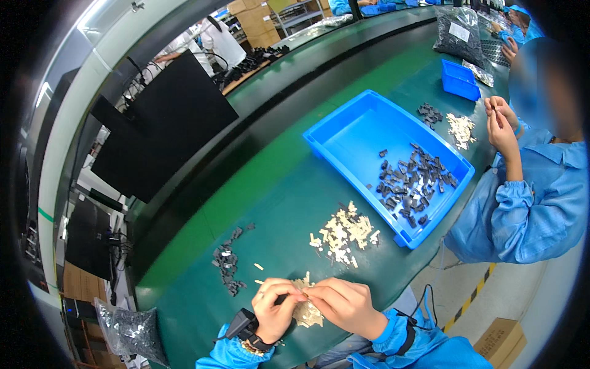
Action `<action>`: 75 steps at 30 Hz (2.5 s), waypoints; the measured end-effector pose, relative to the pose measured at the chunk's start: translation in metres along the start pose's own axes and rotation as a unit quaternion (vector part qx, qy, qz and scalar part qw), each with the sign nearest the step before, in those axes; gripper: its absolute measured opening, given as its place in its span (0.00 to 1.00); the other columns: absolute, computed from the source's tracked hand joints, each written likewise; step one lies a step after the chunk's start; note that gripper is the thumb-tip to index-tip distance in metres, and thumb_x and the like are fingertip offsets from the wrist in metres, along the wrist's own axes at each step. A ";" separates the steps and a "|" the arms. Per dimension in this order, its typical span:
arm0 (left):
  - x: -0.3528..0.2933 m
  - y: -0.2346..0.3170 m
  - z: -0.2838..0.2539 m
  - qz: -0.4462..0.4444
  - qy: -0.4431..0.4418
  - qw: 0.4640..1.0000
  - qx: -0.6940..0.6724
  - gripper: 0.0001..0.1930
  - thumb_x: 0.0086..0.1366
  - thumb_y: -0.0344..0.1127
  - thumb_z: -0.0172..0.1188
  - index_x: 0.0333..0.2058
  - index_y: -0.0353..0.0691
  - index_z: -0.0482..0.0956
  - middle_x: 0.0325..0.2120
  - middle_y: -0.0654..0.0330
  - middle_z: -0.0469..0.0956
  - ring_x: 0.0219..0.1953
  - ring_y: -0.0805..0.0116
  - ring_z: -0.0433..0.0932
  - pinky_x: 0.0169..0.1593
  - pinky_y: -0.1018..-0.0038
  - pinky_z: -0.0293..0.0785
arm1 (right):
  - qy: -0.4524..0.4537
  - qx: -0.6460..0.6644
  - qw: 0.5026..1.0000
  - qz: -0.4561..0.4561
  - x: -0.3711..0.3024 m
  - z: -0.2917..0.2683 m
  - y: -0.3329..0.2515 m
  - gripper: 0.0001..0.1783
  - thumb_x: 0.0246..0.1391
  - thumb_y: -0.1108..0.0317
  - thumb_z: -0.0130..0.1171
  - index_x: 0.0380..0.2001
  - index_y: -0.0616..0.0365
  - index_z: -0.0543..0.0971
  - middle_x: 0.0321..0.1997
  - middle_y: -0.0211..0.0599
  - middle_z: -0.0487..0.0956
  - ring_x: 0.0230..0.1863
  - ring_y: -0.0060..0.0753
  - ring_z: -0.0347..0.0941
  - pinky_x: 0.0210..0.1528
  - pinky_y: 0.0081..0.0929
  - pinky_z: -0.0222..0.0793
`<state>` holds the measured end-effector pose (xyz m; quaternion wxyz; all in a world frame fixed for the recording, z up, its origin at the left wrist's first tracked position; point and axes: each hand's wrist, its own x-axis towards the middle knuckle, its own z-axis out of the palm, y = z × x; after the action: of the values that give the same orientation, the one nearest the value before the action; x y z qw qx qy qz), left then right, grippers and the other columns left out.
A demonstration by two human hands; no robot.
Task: Assembling small electronic or plastic components at a factory assembly line workbench.
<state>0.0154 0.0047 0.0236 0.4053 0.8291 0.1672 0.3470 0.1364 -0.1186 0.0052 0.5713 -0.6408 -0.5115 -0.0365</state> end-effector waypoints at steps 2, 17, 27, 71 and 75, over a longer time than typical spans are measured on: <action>-0.001 0.001 0.000 -0.007 -0.001 1.000 -0.002 0.09 0.49 0.18 0.70 0.28 0.36 0.81 0.28 0.59 0.81 0.32 0.66 0.79 0.38 0.73 0.76 | 0.003 -0.009 1.000 0.000 0.000 -0.001 -0.001 0.10 0.44 0.77 0.70 0.33 0.58 0.83 0.31 0.33 0.82 0.28 0.31 0.81 0.28 0.25 0.77; 0.000 -0.008 -0.002 -0.040 -0.097 0.992 -0.067 0.08 0.59 0.18 0.63 0.36 0.35 0.76 0.35 0.56 0.75 0.35 0.67 0.77 0.40 0.74 0.75 | 0.019 0.053 0.996 0.062 0.002 -0.004 -0.002 0.07 0.48 0.80 0.67 0.32 0.61 0.83 0.30 0.35 0.82 0.19 0.18 0.72 0.20 0.18 0.66; 0.021 -0.009 -0.020 0.013 -0.188 0.982 0.025 0.05 0.60 0.25 0.67 0.35 0.38 0.80 0.34 0.59 0.83 0.39 0.64 0.81 0.44 0.70 0.75 | 0.054 0.171 0.952 0.246 0.005 -0.011 -0.002 0.04 0.53 0.80 0.64 0.34 0.63 0.82 0.31 0.30 0.77 0.18 0.07 0.62 0.18 0.14 0.49; 0.065 0.020 -0.012 0.163 -0.109 0.964 0.180 0.06 0.63 0.26 0.65 0.38 0.32 0.84 0.37 0.52 0.84 0.37 0.55 0.82 0.44 0.67 0.78 | -0.004 0.261 0.950 0.172 0.000 -0.004 0.007 0.32 0.64 0.69 0.59 0.67 0.61 0.60 0.36 0.37 0.79 0.25 0.26 0.74 0.28 0.26 0.69; 0.051 0.026 -0.007 0.160 -0.187 0.955 0.164 0.08 0.65 0.25 0.63 0.42 0.33 0.82 0.39 0.49 0.82 0.40 0.50 0.81 0.45 0.63 0.78 | -0.025 0.237 0.956 0.169 -0.002 -0.002 0.010 0.35 0.64 0.68 0.59 0.70 0.61 0.56 0.35 0.38 0.77 0.25 0.28 0.73 0.28 0.26 0.68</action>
<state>0.0460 0.0207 0.0692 0.2266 0.9503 0.0082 0.2134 0.1438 -0.1197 -0.0023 0.6918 -0.5647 -0.4038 0.1987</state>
